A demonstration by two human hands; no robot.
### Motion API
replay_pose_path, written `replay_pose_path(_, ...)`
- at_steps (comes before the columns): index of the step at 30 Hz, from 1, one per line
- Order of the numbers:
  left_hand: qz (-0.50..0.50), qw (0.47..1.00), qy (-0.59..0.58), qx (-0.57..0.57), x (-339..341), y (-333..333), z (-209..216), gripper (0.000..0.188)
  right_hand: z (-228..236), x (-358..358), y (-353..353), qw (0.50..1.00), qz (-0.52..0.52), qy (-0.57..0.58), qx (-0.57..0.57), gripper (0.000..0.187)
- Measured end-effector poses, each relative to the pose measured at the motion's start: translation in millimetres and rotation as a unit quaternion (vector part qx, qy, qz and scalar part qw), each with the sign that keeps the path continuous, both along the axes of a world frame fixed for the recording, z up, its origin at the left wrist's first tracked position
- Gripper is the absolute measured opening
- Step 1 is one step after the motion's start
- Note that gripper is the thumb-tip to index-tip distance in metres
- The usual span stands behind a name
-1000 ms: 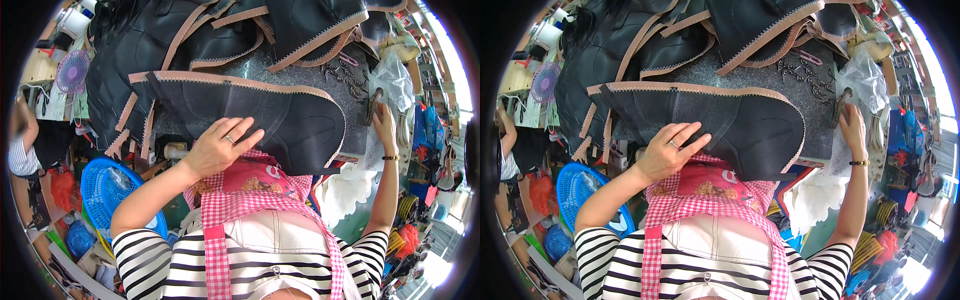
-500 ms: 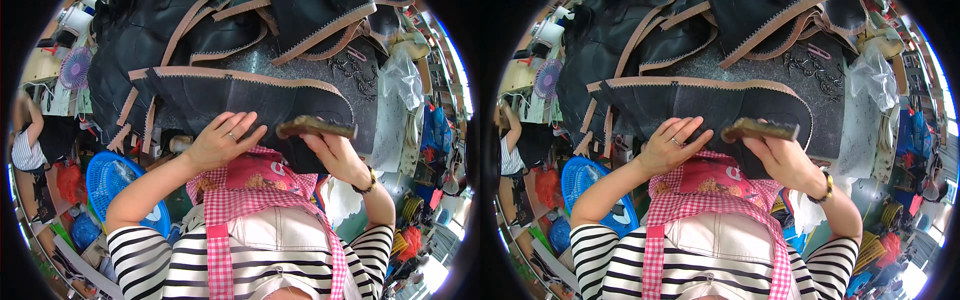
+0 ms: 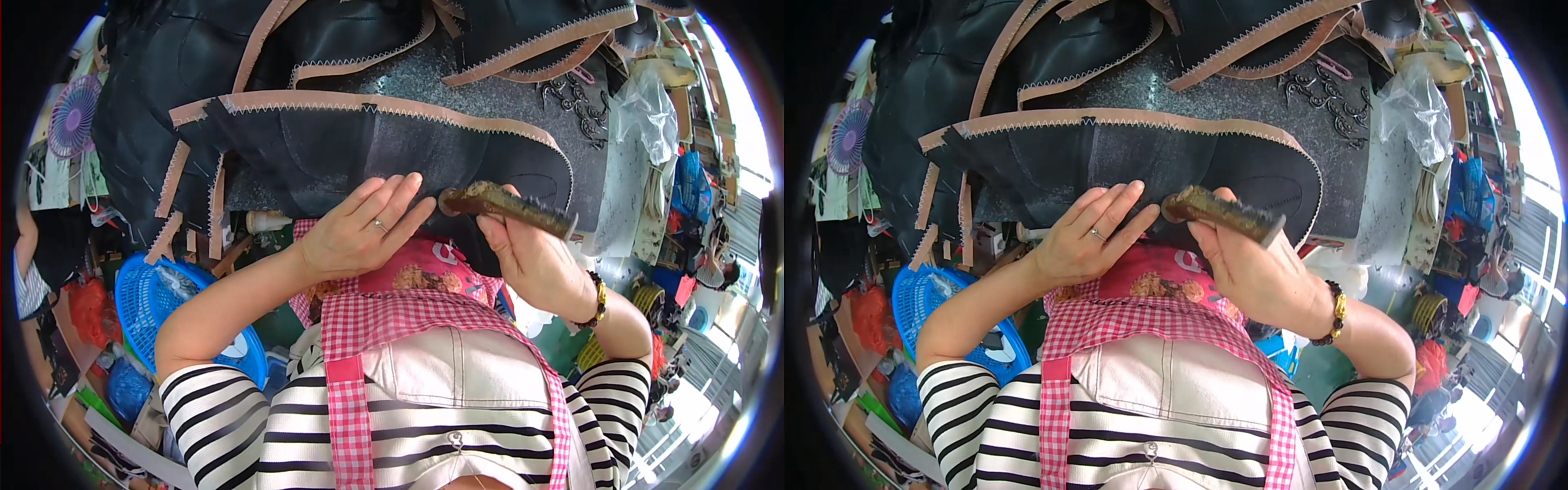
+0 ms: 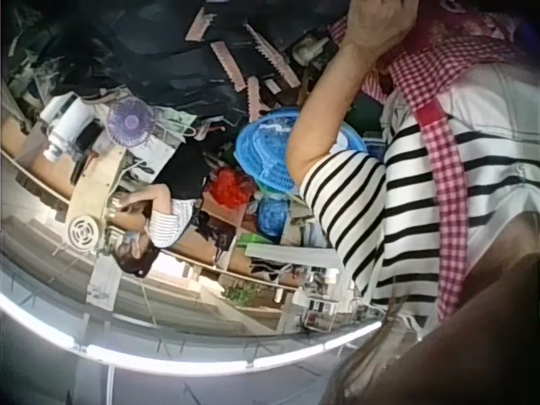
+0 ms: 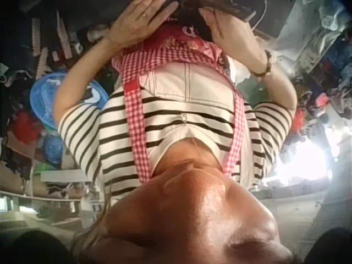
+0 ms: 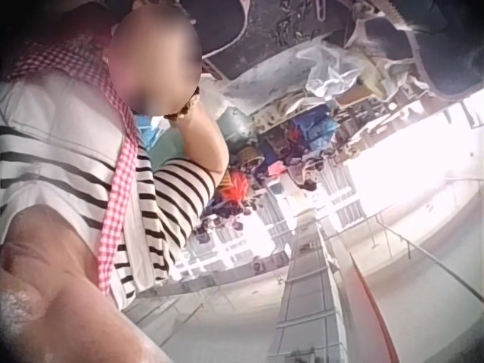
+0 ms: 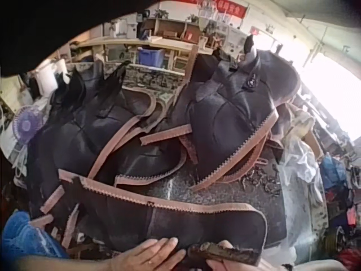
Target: The person attaches metal rivets to the corners of black leather bag components. They position the rivet, place the bag on a workbench, and use a hammer to secure the fastener. This process is repeated for multiple bag pieces.
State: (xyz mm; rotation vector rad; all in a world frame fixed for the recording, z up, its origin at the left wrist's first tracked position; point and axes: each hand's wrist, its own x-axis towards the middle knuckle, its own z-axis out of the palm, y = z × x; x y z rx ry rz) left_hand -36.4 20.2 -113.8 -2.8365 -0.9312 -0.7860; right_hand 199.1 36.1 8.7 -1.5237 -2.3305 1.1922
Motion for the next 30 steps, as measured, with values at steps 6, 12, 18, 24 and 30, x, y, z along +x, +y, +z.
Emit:
replay_pose_path(6, 0.004, 1.0, -0.004, -0.009, 1, 2, 4, 0.04, 24, -13, 77, 0.913, -0.167, -0.103, -0.358, 0.031)
replay_pose_path(12, 0.01, 1.0, 0.0, -0.009, 3, 0, 5, 0.04, 24, -29, 92, 0.968, 0.038, -0.11, -0.223, 0.026)
replay_pose_path(18, 0.019, 1.0, -0.008, -0.011, 6, -1, 5, 0.036, 20, -10, 28, 0.963, 0.231, -0.127, 0.059, 0.02)
replay_pose_path(24, 0.009, 0.997, -0.069, -0.013, -2, -3, -5, 0.032, -4, 12, 14, 0.997, 0.073, 0.0, -0.008, 0.017)
replay_pose_path(30, 0.022, 0.999, -0.046, 0.001, -9, -10, -2, 0.032, -6, 7, 49, 0.977, 0.208, -0.004, 0.037, 0.015)
